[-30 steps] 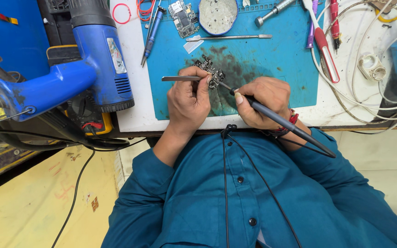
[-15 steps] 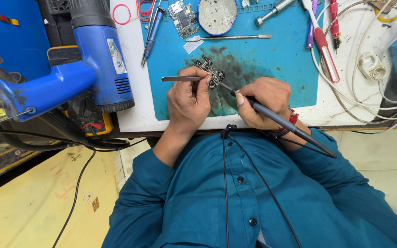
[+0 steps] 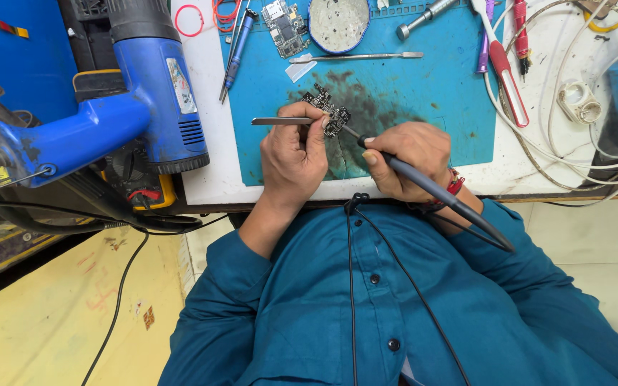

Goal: The person solders components on a small circuit board at a repair workbench, holding the board steady with a metal tool in one hand while applying a soldering iron to the board with the other. They reposition the board and continue soldering different points, briefly reaching for items on the bench.

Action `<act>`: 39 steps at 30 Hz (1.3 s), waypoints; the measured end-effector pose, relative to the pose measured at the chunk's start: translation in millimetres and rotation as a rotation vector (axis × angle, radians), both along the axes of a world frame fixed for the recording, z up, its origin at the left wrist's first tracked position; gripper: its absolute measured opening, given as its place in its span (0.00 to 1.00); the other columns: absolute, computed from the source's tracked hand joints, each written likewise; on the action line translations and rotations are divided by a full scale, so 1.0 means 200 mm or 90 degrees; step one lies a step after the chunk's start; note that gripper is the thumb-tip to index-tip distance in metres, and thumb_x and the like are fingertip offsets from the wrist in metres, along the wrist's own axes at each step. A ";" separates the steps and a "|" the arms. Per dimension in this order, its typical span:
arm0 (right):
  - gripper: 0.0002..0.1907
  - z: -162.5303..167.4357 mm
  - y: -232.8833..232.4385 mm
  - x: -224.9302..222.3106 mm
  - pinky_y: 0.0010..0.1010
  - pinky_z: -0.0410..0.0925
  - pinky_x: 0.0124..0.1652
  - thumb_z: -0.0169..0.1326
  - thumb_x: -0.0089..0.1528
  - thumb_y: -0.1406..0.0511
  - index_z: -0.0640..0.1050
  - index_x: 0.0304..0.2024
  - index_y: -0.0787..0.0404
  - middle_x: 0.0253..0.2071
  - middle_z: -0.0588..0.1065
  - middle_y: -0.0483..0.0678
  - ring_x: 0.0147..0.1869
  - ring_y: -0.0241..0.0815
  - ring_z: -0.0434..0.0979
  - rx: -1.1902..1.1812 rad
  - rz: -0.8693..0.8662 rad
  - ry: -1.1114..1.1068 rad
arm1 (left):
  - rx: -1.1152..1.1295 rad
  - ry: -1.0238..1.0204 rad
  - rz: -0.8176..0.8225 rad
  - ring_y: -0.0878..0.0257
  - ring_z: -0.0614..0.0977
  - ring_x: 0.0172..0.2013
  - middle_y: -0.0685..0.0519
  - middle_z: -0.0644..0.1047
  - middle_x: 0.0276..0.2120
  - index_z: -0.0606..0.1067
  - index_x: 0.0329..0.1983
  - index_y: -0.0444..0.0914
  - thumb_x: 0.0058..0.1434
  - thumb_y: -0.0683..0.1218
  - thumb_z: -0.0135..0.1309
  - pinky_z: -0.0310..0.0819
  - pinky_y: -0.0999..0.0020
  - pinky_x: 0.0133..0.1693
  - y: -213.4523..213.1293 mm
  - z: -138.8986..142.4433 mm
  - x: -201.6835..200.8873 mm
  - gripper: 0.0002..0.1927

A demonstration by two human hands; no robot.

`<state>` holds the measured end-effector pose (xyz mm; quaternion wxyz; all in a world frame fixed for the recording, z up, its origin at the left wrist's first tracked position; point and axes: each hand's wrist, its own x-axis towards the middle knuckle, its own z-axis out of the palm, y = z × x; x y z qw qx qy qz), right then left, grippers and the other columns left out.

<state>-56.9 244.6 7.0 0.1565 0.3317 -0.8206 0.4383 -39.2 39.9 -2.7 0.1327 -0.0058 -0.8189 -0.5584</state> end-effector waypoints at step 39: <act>0.05 0.03 -0.03 -0.01 0.36 0.68 0.32 0.63 0.64 0.68 0.79 0.38 0.62 0.28 0.76 0.50 0.30 0.48 0.79 0.021 -0.001 -0.003 | 0.007 0.011 -0.003 0.66 0.82 0.31 0.52 0.79 0.37 0.73 0.45 0.35 0.70 0.38 0.58 0.77 0.72 0.34 0.00 0.00 0.00 0.05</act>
